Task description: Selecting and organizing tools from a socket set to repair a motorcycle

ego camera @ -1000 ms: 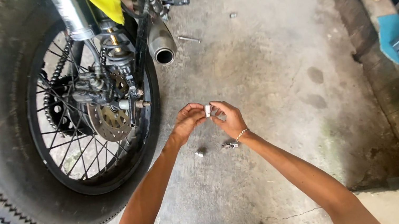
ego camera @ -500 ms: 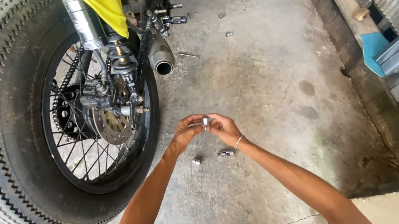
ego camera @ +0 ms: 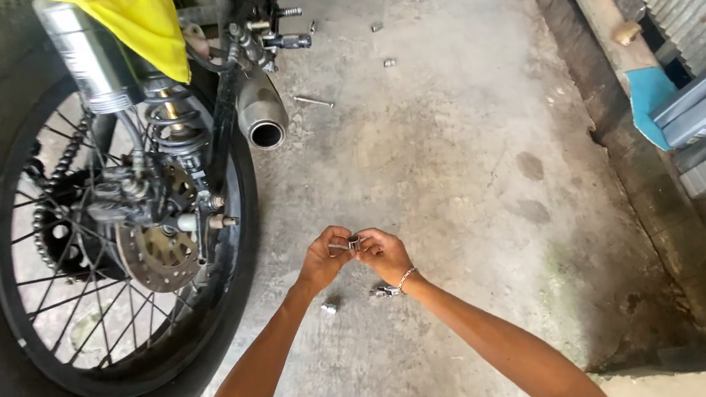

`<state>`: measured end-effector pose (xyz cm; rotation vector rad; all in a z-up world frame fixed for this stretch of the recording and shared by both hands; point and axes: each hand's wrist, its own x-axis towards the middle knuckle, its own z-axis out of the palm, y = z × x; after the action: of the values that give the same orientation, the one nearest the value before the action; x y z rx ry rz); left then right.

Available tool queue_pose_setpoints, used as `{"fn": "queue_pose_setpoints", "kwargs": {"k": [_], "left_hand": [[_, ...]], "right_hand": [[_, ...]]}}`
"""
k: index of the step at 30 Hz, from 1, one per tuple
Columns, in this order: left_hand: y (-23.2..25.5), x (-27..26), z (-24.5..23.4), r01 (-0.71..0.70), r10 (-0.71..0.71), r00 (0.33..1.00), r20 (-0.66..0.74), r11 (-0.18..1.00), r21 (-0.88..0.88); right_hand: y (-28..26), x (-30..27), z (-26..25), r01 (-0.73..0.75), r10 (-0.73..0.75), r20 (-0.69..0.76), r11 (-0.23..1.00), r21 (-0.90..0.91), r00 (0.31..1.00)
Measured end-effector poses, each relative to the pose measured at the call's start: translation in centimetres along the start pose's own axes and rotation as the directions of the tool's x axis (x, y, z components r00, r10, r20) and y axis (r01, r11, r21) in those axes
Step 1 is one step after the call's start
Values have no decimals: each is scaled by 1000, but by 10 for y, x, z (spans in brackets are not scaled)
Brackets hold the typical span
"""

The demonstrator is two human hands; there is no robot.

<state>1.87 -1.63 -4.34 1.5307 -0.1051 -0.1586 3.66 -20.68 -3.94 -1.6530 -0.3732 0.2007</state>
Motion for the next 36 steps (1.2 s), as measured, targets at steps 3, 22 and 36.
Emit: {"fn": "queue_pose_setpoints", "kwargs": {"k": [3, 22, 36], "left_hand": [[-57, 28, -8, -515, 575, 812, 103, 621, 591], [704, -172, 81, -54, 82, 994, -78, 948, 315], [886, -282, 89, -308, 309, 950, 40, 911, 275]], "right_hand": [[28, -9, 2, 43, -48, -54, 995, -85, 997], [-665, -89, -42, -23, 15, -155, 999, -49, 988], [-885, -183, -25, 47, -36, -68, 985, 169, 997]]}}
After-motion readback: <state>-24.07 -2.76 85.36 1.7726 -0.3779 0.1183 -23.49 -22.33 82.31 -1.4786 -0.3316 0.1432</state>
